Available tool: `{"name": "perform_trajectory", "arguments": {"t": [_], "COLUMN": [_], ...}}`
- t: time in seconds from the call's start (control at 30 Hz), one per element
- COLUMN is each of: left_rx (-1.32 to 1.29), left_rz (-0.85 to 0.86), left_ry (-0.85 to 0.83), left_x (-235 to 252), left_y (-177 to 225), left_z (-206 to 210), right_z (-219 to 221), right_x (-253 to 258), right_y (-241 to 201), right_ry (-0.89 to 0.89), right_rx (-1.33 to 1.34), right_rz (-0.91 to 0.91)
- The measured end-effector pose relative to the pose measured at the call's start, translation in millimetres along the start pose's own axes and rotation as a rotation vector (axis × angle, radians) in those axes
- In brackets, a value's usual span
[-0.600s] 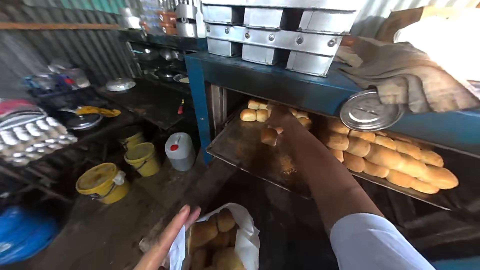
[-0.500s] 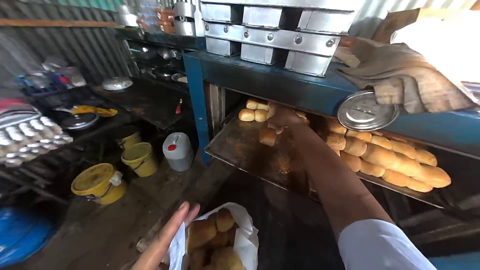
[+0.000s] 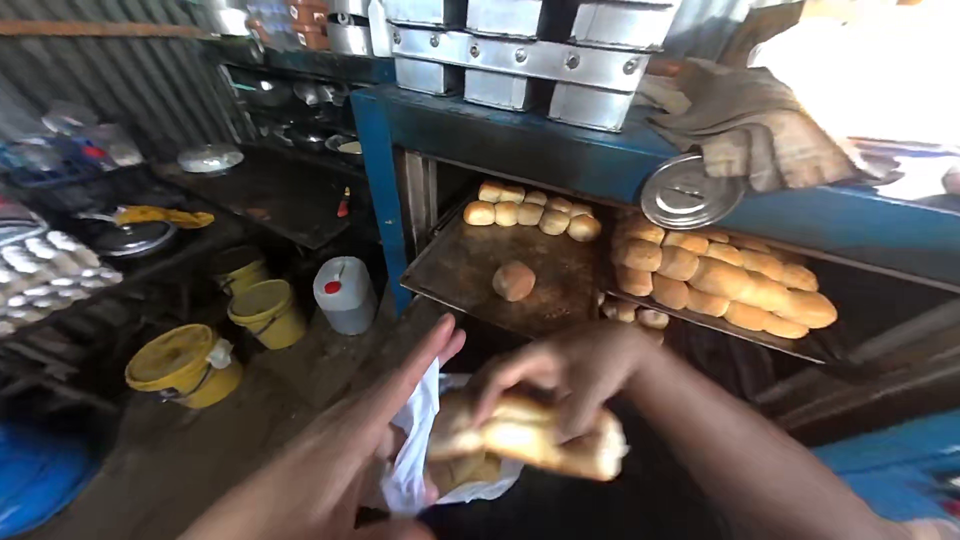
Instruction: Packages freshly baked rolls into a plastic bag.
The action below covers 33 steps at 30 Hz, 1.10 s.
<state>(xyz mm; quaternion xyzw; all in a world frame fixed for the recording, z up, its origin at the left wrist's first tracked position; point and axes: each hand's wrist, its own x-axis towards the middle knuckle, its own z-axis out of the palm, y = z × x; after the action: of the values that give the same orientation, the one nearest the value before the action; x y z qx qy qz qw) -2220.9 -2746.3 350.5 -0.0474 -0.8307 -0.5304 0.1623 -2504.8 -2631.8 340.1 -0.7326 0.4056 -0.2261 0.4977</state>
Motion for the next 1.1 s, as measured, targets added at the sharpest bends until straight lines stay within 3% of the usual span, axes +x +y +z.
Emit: {"name": "perform_trajectory", "arguments": {"t": [0.1,0.2,0.27,0.33,0.43,0.5,0.63,0.7,0.77,0.87,0.97,1.03,1.1], "left_rx": [-0.078,-0.039,-0.045,-0.063,-0.034,-0.002,0.029,0.037,0.0,-0.031,-0.059,-0.073,-0.066], "left_rz": [-0.026,-0.108,-0.132,-0.118,-0.08,-0.042,-0.035,-0.048,-0.073,-0.077,-0.063,-0.071,-0.106], "left_ry": [-0.01,0.038,0.08,0.096,0.131,0.161,0.183,0.181,0.181,0.181,0.151,0.143,0.138], "left_x": [-10,-25,-32,-36,-33,-29,-27,-32,-36,-37,-37,-41,-47], "left_y": [12,-8,-19,-19,-10,-6,-7,-9,-10,-10,-13,-14,-14], "left_z": [3,-3,-11,-15,-6,2,6,4,1,0,-3,-3,-6], "right_z": [18,-3,-36,-89,-163,-194,-219,-224,-224,-205,-204,-194,-164], "right_x": [61,66,50,59,108,135,151,144,124,83,45,29,16], "right_y": [-1,-11,-11,9,59,83,103,111,112,93,111,111,94], "right_ry": [0.008,0.104,0.31,0.632,0.917,0.906,0.745,0.755,0.859,1.105,1.338,1.325,1.13], "right_rx": [0.11,0.102,-0.08,-0.453,-0.778,-0.801,-0.786,-0.757,-0.637,0.019,0.565,0.498,0.077], "right_rz": [0.18,0.33,0.334,0.432,0.767,0.918,1.022,0.993,0.84,0.501,0.298,0.295,0.313]}}
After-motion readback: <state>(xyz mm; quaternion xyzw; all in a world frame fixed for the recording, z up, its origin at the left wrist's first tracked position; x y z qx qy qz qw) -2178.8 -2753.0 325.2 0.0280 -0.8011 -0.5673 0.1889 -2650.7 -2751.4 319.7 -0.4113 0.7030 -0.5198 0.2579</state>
